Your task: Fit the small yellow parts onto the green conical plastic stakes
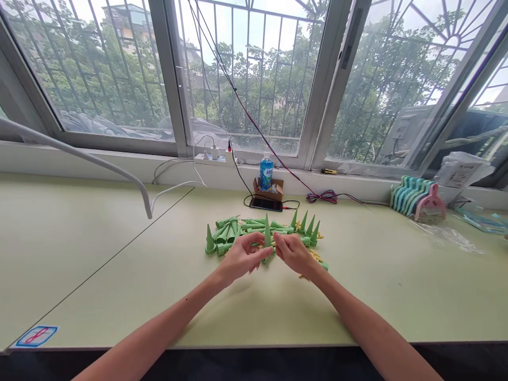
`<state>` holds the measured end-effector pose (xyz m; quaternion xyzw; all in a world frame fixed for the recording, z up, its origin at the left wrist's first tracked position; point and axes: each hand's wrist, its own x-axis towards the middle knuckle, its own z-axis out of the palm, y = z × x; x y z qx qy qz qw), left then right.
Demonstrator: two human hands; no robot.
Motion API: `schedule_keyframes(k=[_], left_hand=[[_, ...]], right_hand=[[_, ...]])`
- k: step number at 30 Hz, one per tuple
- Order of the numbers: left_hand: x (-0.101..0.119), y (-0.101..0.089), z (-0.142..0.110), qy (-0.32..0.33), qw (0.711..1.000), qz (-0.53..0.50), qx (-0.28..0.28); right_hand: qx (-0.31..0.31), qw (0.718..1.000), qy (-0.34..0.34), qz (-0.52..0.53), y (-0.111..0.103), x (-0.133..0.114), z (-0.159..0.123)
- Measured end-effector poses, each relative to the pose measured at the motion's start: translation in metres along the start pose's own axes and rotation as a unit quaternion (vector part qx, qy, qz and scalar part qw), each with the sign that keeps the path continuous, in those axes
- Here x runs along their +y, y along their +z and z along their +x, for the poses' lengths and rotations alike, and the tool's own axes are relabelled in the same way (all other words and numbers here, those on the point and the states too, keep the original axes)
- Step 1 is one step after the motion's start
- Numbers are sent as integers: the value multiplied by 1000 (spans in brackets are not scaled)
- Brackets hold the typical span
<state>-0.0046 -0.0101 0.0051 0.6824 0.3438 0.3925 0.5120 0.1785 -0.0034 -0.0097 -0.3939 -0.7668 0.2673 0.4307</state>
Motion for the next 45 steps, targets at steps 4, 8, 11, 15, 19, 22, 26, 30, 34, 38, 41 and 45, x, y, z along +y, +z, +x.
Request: schedule_keyframes(k=[4, 8, 11, 15, 19, 22, 26, 30, 34, 38, 41, 45], left_hand=[[-4, 2, 1, 70, 995, 58, 43], [-7, 3, 1, 97, 989, 72, 84], [-4, 4, 1, 74, 989, 73, 104], [-1, 3, 2, 27, 992, 47, 117], [-4, 1, 5, -43, 997, 14, 67], [-5, -1, 5, -75, 997, -9, 32], [-2, -3, 4, -83, 996, -34, 8], [-1, -5, 3, -71, 996, -55, -3], [-3, -4, 3, -49, 997, -65, 19], [-1, -2, 2, -9, 998, -37, 49], [0, 1, 0, 29, 998, 2, 59], [-2, 3, -1, 66, 995, 25, 71]], right_hand=[[13, 1000, 6, -14, 1, 0, 1], [28, 999, -7, -23, 1, 0, 2], [44, 999, -13, -24, 1, -1, 2], [71, 997, -8, -21, -1, -1, 2], [54, 998, -29, -32, -3, -1, 1], [15, 998, -49, -31, -5, -2, 0], [1, 998, -60, -19, -5, -1, -1], [-4, 998, -56, -13, -5, -1, -1], [-12, 998, -53, -13, -4, -2, -1], [-13, 999, -36, 14, -3, -3, -2], [-18, 999, -7, 49, -2, -1, -2], [-10, 998, 14, 66, -1, 0, -1]])
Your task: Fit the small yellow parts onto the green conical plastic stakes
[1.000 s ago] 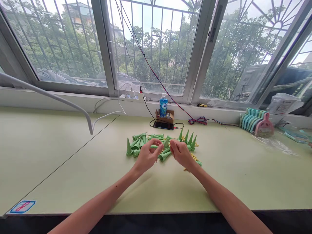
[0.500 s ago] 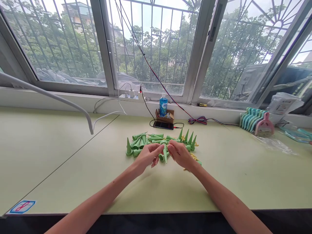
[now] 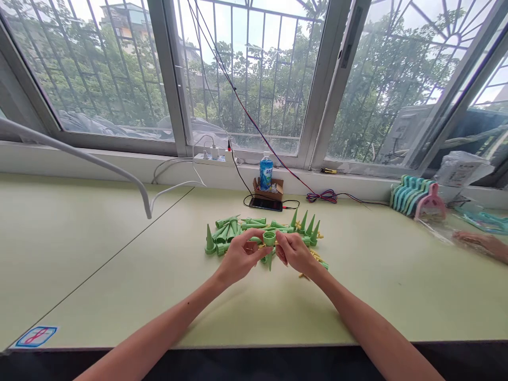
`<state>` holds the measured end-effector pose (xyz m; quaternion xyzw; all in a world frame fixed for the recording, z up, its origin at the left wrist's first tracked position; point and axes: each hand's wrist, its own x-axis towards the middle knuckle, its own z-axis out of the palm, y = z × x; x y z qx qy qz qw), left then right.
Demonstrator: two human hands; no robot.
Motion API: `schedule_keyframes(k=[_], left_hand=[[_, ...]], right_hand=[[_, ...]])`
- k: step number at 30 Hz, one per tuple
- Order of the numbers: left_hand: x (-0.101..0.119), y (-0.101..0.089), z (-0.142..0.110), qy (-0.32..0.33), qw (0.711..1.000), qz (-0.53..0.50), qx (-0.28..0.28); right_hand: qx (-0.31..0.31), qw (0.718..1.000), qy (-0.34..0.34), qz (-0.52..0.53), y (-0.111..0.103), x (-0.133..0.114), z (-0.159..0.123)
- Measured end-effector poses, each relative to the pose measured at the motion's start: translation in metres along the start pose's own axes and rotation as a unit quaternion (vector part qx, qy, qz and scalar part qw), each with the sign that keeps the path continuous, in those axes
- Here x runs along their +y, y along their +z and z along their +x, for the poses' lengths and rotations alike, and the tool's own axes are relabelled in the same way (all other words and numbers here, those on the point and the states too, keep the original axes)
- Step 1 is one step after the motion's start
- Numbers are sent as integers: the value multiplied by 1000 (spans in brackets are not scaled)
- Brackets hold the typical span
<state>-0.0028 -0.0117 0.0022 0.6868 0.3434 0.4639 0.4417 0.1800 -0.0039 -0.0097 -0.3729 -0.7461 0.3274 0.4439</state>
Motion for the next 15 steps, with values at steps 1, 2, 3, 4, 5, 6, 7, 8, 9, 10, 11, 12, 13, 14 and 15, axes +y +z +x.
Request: schedule_keyframes(k=[1, 2, 3, 4, 5, 6, 7, 8, 9, 10, 11, 12, 13, 14, 15], left_hand=[[-1, 0, 0, 6, 1000, 3, 2], [-1, 1, 0, 11, 1000, 5, 5], [-2, 1, 0, 15, 1000, 9, 9], [-3, 1, 1, 17, 1000, 14, 13], [-3, 1, 1, 17, 1000, 19, 15], [-3, 1, 1, 18, 999, 25, 17], [-4, 2, 1, 17, 999, 31, 18], [-4, 2, 2, 16, 999, 37, 21], [-5, 2, 2, 14, 999, 41, 26], [-6, 1, 3, 8, 999, 41, 32], [-6, 1, 3, 0, 999, 36, 37], [-6, 1, 4, -11, 999, 28, 41], [-7, 0, 5, -25, 999, 16, 40], [-6, 0, 6, -42, 998, 1, 35], [-6, -1, 6, -62, 998, -17, 26]], right_hand=[[3, 1000, 3, 3, 0, 0, 0], [6, 1000, 5, 4, 0, -1, 1], [9, 1000, 4, 5, 1, -1, 1], [11, 1000, 2, 3, 1, -2, 1], [15, 1000, -2, 0, 2, -3, 1], [20, 1000, -7, -5, 2, -3, 1], [26, 1000, -12, -11, 2, -4, 1], [33, 999, -17, -17, 2, -4, 1], [41, 999, -21, -23, 2, -3, 1], [51, 998, -24, -28, 2, -3, 2], [60, 997, -27, -33, 2, -3, 2], [69, 996, -30, -37, 1, -2, 2], [77, 996, -35, -41, 0, -2, 1], [81, 995, -40, -46, -1, -2, 1], [81, 994, -46, -52, -2, -1, 1]])
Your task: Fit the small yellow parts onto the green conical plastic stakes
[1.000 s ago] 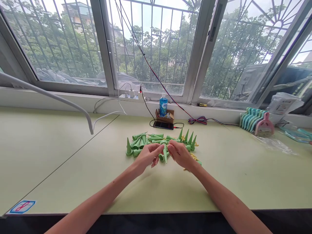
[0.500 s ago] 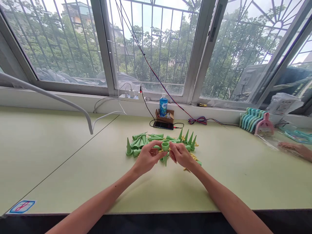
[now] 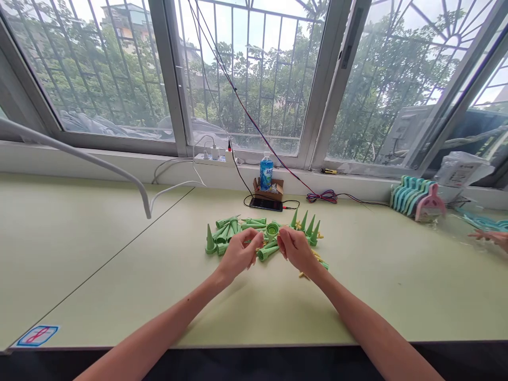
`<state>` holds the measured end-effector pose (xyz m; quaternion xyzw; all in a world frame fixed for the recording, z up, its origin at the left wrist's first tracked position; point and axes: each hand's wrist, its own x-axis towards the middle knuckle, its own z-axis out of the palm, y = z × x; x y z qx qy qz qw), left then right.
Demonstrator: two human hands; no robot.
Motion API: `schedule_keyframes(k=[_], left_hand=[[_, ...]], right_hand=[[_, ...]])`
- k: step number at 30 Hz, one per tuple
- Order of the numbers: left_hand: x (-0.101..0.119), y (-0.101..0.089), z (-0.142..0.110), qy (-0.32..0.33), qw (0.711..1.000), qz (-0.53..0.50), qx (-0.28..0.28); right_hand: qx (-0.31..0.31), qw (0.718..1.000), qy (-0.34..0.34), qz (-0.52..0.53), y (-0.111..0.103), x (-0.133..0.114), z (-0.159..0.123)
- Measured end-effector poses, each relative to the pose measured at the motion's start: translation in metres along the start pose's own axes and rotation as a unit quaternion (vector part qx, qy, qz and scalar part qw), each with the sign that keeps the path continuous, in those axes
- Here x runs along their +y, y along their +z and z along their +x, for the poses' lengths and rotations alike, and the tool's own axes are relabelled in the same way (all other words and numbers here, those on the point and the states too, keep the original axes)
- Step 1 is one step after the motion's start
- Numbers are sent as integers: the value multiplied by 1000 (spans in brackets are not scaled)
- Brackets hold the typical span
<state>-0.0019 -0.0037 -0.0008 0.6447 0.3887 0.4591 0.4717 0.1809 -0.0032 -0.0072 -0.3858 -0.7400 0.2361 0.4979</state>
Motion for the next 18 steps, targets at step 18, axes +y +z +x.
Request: schedule_keyframes(k=[18], left_hand=[[5, -5, 0, -115, 976, -136, -128]], right_hand=[[-105, 994, -32, -23, -2, 2, -2]])
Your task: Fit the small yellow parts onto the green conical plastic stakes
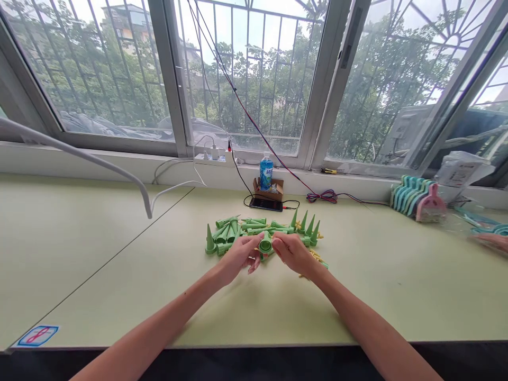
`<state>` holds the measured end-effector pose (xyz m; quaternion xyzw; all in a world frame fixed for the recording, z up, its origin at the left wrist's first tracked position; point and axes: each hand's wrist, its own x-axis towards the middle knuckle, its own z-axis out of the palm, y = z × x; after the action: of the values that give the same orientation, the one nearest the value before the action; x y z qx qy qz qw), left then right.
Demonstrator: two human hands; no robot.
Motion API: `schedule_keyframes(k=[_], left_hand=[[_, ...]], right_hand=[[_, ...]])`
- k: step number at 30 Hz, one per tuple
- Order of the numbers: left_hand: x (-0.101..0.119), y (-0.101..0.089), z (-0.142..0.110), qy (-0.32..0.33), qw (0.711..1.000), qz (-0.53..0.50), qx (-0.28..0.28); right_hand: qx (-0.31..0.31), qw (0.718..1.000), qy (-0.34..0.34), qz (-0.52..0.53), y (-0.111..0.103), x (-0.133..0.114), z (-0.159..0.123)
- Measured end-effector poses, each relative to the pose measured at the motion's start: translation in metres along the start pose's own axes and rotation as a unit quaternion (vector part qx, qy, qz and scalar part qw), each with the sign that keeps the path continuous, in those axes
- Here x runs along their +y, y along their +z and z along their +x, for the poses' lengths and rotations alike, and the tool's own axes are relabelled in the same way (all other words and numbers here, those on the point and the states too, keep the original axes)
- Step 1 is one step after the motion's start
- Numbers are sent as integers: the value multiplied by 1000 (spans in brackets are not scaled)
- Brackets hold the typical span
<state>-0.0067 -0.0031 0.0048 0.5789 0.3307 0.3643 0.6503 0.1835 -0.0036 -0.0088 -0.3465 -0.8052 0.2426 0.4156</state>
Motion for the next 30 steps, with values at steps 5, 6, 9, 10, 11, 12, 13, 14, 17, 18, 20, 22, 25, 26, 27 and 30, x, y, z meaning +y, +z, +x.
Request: schedule_keyframes(k=[5, 6, 9, 10, 11, 12, 13, 14, 17, 18, 20, 22, 25, 26, 27, 30], left_hand=[[0, 2, -4, 77, 985, 150, 35], [0, 3, -5, 99, 977, 184, 47], [-4, 6, -4, 157, 957, 229, 79], [-6, 6, -3, 177, 951, 239, 83], [-8, 6, -2, 193, 945, 247, 90], [-9, 6, -1, 201, 941, 254, 93], [-10, 5, -1, 206, 938, 259, 98], [-10, 5, -1, 208, 937, 263, 102], [-8, 6, -1, 198, 936, 264, 126], [-7, 6, -1, 190, 937, 261, 137], [-5, 7, -1, 169, 941, 247, 155], [-5, 6, -1, 135, 953, 225, 152], [-5, 3, 1, 65, 977, 171, 110], [-5, 2, 2, 43, 984, 148, 93], [-5, 1, 2, 22, 989, 126, 76], [-3, 1, 2, -28, 995, 85, 42]], right_hand=[[13, 999, 15, -30, 2, 3, 1], [18, 999, 18, -42, 3, 4, 2], [32, 997, 25, -72, 4, 7, 3], [36, 996, 25, -76, 4, 7, 3], [39, 996, 25, -76, 5, 7, 3], [41, 996, 25, -74, 5, 7, 3], [42, 996, 26, -70, 6, 7, 3], [44, 997, 27, -65, 6, 6, 3], [57, 997, 30, -50, 6, 4, 4], [68, 996, 31, -48, 6, 4, 4], [93, 994, 33, -48, 4, 3, 4], [115, 992, 33, -50, 2, 3, 4], [112, 992, 28, -50, 0, 2, 4], [100, 993, 23, -49, -1, 1, 4], [85, 995, 16, -49, -1, 0, 3], [38, 998, -1, -46, 0, -3, 3]])
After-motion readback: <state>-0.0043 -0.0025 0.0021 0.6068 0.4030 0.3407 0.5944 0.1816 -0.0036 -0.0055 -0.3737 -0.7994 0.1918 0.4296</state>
